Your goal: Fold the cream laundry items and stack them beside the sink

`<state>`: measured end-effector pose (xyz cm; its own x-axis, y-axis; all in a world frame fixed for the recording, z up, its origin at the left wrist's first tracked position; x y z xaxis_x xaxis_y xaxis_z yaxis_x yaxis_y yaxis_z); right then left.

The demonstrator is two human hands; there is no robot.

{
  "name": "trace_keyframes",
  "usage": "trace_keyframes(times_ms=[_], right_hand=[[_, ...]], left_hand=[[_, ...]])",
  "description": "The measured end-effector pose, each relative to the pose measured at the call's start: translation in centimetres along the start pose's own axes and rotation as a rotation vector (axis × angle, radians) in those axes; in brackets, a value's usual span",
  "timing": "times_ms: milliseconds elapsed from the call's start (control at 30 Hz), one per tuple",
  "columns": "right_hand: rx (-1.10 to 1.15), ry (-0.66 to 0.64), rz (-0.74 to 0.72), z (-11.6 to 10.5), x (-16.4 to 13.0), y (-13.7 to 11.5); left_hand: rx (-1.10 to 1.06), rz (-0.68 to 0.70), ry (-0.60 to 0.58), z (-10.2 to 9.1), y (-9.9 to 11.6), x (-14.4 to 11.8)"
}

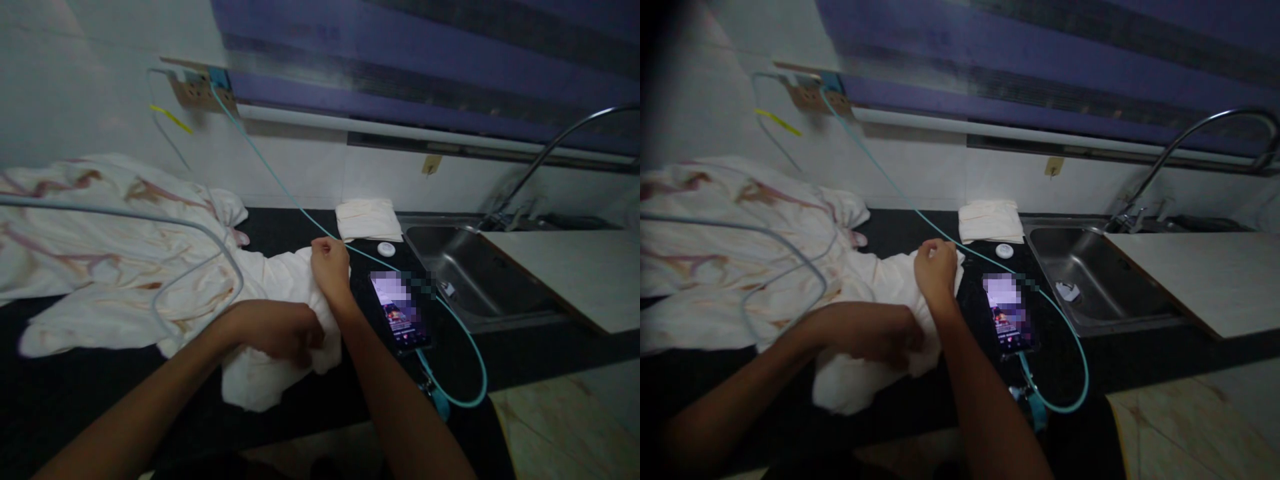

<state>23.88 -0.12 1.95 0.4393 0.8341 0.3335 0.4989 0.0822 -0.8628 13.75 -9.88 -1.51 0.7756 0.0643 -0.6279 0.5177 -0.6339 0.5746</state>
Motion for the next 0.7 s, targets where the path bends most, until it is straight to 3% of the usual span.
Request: trace_keyframes(times_ms=[67, 133, 400, 600, 700], right_hand=[[-0.001, -0.056, 0.010, 0.8, -0.1, 0.2], [-0.045, -0.121, 0.009, 1.6, -0.4, 0.2], [-0.130, -0.255, 0.058, 3.8, -0.5, 1.4], [-0.048, -0.293, 0.036, 4.8, 0.3, 2.5], [0.031, -0.340, 0.012, 5.6, 0.7, 2.9]], left_hand=[[-0.099, -0.024, -0.241, 2.0, 0.0, -0.7], [-0.087, -0.021, -0.332, 2.8, 0.5, -1.3], [0.013, -0.041, -0.193, 2.8, 0.6, 0.1], [0.007, 0.211, -0.272, 4.7, 3.2, 1.3], [0.033, 0.265, -0.184, 4.4, 4.3, 1.8]])
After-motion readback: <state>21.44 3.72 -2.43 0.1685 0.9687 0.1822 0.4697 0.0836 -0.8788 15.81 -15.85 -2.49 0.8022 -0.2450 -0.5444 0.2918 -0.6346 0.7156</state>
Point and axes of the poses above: each hand's wrist, its own x-axis towards the middle knuckle, its own z-axis out of the palm, y = z × x, the point moved 10 cm from there along x, towards the middle knuckle, and after that the axes turned 6 degrees about -y, right-handed, at the moved point
